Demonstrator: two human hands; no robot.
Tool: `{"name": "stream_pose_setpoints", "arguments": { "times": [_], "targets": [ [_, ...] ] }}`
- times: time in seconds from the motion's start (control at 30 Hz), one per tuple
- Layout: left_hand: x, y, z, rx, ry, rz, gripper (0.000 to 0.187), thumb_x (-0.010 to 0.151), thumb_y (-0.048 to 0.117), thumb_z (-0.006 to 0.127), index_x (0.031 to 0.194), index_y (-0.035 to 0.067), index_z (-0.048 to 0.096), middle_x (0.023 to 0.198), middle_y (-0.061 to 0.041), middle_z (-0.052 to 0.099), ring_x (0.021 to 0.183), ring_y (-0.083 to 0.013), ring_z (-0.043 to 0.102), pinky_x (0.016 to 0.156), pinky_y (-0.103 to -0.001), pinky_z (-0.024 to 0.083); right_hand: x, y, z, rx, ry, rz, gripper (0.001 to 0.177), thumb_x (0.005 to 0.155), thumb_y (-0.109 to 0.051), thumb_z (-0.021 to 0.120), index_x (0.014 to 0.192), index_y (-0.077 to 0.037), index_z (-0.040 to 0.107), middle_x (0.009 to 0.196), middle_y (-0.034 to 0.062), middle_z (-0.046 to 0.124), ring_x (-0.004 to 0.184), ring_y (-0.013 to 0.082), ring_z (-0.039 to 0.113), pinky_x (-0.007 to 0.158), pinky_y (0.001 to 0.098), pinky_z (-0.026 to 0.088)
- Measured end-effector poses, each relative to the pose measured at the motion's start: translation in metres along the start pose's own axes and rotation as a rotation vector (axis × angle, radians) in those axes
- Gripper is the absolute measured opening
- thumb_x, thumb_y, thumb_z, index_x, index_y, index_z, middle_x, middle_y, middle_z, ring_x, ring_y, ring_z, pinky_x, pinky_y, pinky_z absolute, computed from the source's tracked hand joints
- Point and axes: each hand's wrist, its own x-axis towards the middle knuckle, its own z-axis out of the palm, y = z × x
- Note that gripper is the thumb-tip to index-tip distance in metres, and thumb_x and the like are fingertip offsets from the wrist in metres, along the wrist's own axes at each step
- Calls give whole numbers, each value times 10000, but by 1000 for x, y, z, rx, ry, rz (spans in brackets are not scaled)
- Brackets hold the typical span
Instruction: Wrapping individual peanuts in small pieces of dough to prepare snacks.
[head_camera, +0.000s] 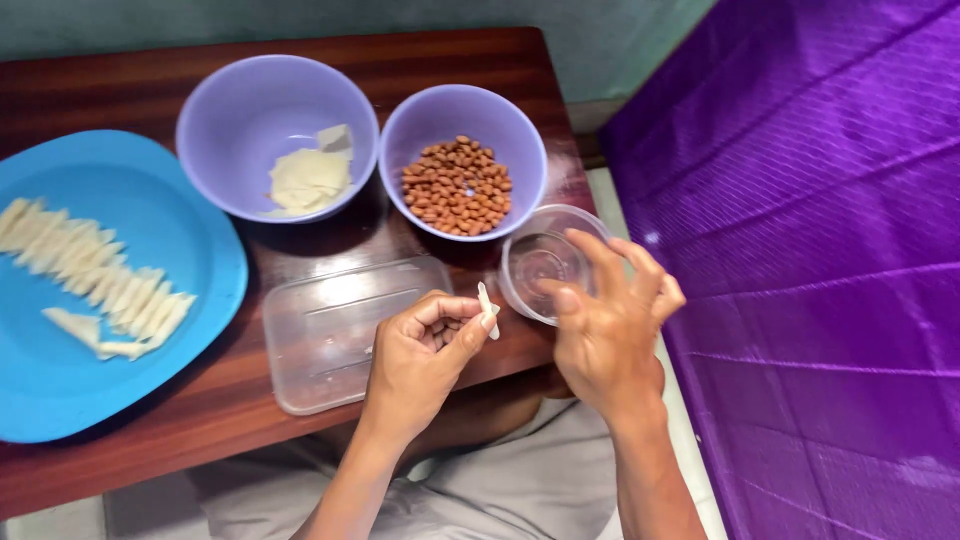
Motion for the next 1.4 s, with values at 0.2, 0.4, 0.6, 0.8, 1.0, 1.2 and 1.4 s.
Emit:
{"name": "stream_pose_setpoints", "arguments": {
  "times": [0.2, 0.4, 0.6, 0.8, 1.0, 1.2, 1.4],
  "targets": [
    [9, -14, -4, 65, 3, -52, 142, 867, 11, 750, 970, -86, 739, 876, -97, 731, 759, -123, 687, 704, -205, 565, -2, 4, 10, 19, -37, 35, 495, 1075, -321, 390, 880, -182, 822, 1428, 47, 584, 1358, 296, 357, 1066, 548, 151],
    [13, -2, -2, 158, -12, -159, 147, 865, 65, 761, 948, -55, 778, 778, -83, 767, 633, -69, 610, 570, -174, 496, -1, -6, 0, 139, -17, 62, 547, 1072, -216, 311, 932, -134, 833, 1446, 28, 543, 1339, 277, 362, 1134, 489, 163],
    [13, 4, -2, 143, 3, -224, 117, 872, 64, 767, 923, -39, 789, 755, -53, 743, 578, -44, 513, 503, -168, 406, -11, -28, -8, 304, 40, -11, 645, 1060, -353, 206, 1003, -125, 806, 1393, 108, 590, 1338, 301, 357, 1187, 496, 205],
    [13, 2, -6, 65, -27, -231, 111, 884, 54, 752, 923, -48, 770, 781, -78, 733, 663, -80, 590, 587, -176, 474, -11, -31, -4, 223, 30, -41, 552, 1048, -311, 301, 1026, -156, 831, 1404, 68, 578, 1336, 265, 344, 1148, 497, 168],
    [12, 7, -6, 68, -42, -226, 130, 882, 64, 750, 932, -54, 768, 789, -89, 740, 673, -87, 597, 602, -184, 490, -8, -32, -4, 177, 46, -71, 577, 1048, -305, 278, 1028, -147, 832, 1392, 79, 583, 1319, 250, 346, 1118, 494, 175],
    [12, 7, -6, 76, -44, -222, 135, 873, 65, 756, 927, -57, 772, 790, -88, 742, 678, -90, 606, 609, -188, 501, -11, -32, -4, 147, 41, -75, 563, 1056, -305, 294, 1013, -143, 832, 1381, 76, 589, 1302, 251, 359, 1098, 491, 181],
    [13, 2, -8, 62, -25, -229, 122, 873, 47, 756, 928, -60, 774, 796, -89, 743, 689, -99, 625, 619, -188, 505, -11, -33, -5, 138, 37, -91, 549, 1054, -315, 308, 1005, -156, 831, 1376, 73, 589, 1298, 248, 369, 1092, 469, 182]
  ]
}}
